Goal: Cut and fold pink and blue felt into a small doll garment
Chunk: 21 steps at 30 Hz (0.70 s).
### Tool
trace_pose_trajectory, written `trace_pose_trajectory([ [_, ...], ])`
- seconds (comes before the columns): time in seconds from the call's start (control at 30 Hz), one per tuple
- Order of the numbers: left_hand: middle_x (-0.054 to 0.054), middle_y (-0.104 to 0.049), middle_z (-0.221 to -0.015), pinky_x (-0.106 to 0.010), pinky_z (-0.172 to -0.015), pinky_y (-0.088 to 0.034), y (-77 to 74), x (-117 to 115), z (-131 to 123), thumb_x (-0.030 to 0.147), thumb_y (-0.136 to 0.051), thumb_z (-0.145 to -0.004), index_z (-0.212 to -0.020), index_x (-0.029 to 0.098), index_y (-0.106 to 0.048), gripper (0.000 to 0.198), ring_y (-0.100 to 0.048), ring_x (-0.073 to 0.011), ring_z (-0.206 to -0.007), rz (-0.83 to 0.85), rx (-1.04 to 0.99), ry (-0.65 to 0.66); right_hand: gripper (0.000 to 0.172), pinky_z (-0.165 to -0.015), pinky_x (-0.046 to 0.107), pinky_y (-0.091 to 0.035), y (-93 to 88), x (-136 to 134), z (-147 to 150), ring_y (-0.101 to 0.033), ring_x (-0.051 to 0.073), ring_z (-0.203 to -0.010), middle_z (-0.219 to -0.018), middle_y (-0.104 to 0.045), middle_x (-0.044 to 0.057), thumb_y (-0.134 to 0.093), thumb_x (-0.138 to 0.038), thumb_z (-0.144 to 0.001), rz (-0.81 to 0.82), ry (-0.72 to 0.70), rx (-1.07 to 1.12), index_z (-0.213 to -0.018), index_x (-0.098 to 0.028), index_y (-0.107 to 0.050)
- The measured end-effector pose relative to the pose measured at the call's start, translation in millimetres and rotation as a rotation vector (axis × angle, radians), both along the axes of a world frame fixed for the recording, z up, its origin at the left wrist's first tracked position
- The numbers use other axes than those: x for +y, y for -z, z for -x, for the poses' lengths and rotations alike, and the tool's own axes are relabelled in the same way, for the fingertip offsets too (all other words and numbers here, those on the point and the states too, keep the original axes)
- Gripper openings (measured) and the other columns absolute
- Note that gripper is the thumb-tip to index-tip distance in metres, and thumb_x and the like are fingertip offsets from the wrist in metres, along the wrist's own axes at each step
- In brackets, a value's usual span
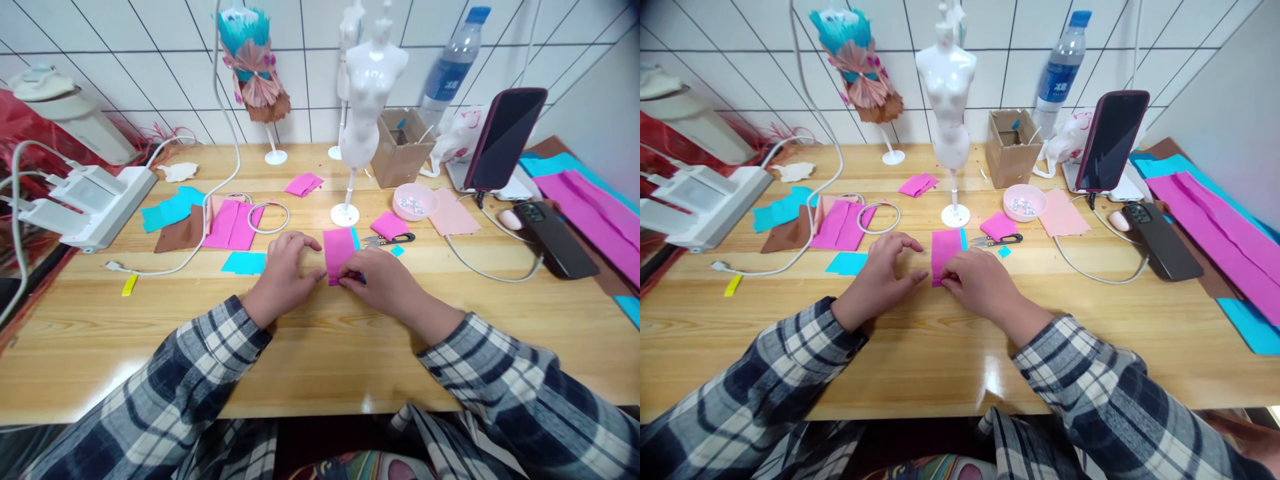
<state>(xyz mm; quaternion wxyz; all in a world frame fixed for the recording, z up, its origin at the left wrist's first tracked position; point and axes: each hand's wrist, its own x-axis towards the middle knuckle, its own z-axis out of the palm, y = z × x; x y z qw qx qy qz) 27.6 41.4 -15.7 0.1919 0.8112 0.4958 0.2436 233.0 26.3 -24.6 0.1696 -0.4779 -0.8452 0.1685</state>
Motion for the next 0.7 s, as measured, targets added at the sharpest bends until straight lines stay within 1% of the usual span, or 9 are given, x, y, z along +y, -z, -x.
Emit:
trace_pose_trajectory([
  [0.07, -0.003, -0.066, -0.097, -0.038, -0.091, -0.041, -1.9, 3.1, 4.2, 0.025, -0.062, -0.082, -0.091, 0.022, -0.063, 0.01, -0.058, -0.021, -0.097, -0.049, -0.046, 0.173, 0.007, -0.07, 0.03, -0.037, -0.7, -0.6, -1.1, -0.054, 0.016, -0.073, -0.078, -0.068, 0.001, -0.064, -0.021, -0.083, -0.01, -0.02, 0.019, -0.083, -0.022, -0.071],
  [0.13, -0.002, -0.07, -0.09, -0.036, -0.087, -0.043, -1.6, 5.0, 5.8, 0.021, -0.06, -0.083, -0.087, 0.022, -0.067, 0.008, -0.061, -0.0194, -0.09, -0.054, -0.032, 0.292, 0.006, -0.071, 0.03, -0.037, -1.0, -1.2, -2.4, -0.054, 0.017, -0.074, -0.08, -0.068, 0.001, -0.065, -0.021, -0.083, -0.035, -0.029, 0.048, -0.084, -0.021, -0.071],
  [0.17, -0.002, -0.071, -0.089, -0.036, -0.085, -0.043, -1.1, 5.3, 5.9, 0.019, -0.06, -0.082, -0.087, 0.022, -0.068, 0.01, -0.061, -0.0194, -0.088, -0.048, -0.024, 0.309, 0.005, -0.071, 0.03, -0.037, -1.3, -1.4, -3.2, -0.055, 0.017, -0.074, -0.08, -0.069, 0.001, -0.065, -0.021, -0.083, -0.049, -0.027, 0.067, -0.084, -0.021, -0.07],
  [0.23, -0.002, -0.072, -0.087, -0.035, -0.083, -0.045, -0.6, 5.2, 5.4, 0.018, -0.059, -0.081, -0.089, 0.022, -0.069, 0.013, -0.062, -0.0194, -0.087, -0.037, -0.034, 0.288, 0.006, -0.072, 0.03, -0.038, -2.3, -2.0, -5.0, -0.055, 0.017, -0.076, -0.08, -0.068, 0.001, -0.065, -0.021, -0.083, -0.073, -0.013, 0.109, -0.086, -0.021, -0.07],
  [0.33, -0.003, -0.072, -0.084, -0.035, -0.082, -0.047, -2.9, 4.4, 5.9, 0.018, -0.058, -0.081, -0.086, 0.021, -0.069, 0.013, -0.062, -0.019, -0.084, -0.026, -0.074, 0.196, 0.009, -0.074, 0.031, -0.039, -5.0, -3.4, -7.7, -0.055, 0.018, -0.079, -0.082, -0.068, 0.002, -0.065, -0.026, -0.084, -0.091, -0.014, 0.128, -0.09, -0.022, -0.069],
  [0.43, -0.003, -0.071, -0.085, -0.036, -0.084, -0.047, -7.3, 4.5, 8.3, 0.021, -0.057, -0.082, -0.085, 0.021, -0.07, 0.013, -0.063, -0.0198, -0.085, -0.023, -0.093, 0.109, 0.017, -0.076, 0.033, -0.038, -7.6, -5.4, -8.9, -0.055, 0.021, -0.083, -0.087, -0.067, 0.004, -0.066, -0.034, -0.084, -0.092, -0.039, 0.078, -0.094, -0.022, -0.069],
  [0.5, -0.003, -0.071, -0.086, -0.037, -0.086, -0.047, -9.9, 4.7, 10.0, 0.023, -0.057, -0.083, -0.084, 0.021, -0.069, 0.013, -0.063, -0.0204, -0.086, -0.019, -0.097, 0.078, 0.017, -0.076, 0.034, -0.037, -8.5, -6.9, -8.5, -0.054, 0.021, -0.084, -0.088, -0.066, 0.005, -0.065, -0.035, -0.084, -0.095, -0.052, 0.031, -0.094, -0.022, -0.069],
  [0.6, -0.003, -0.071, -0.086, -0.036, -0.086, -0.046, -12.3, 4.0, 11.2, 0.025, -0.058, -0.083, -0.083, 0.022, -0.069, 0.012, -0.063, -0.0199, -0.086, -0.034, -0.09, 0.088, 0.015, -0.075, 0.034, -0.036, -8.3, -8.3, -6.8, -0.052, 0.021, -0.082, -0.087, -0.066, 0.005, -0.062, -0.034, -0.086, -0.104, -0.073, -0.019, -0.091, -0.022, -0.07],
  [0.7, -0.002, -0.072, -0.087, -0.035, -0.086, -0.045, -12.6, 1.7, 10.5, 0.024, -0.059, -0.083, -0.084, 0.022, -0.07, 0.011, -0.063, -0.019, -0.087, -0.061, -0.074, 0.168, 0.015, -0.075, 0.033, -0.034, -7.5, -9.2, -5.0, -0.052, 0.02, -0.081, -0.084, -0.065, 0.004, -0.058, -0.031, -0.089, -0.111, -0.098, -0.06, -0.087, -0.022, -0.07],
])
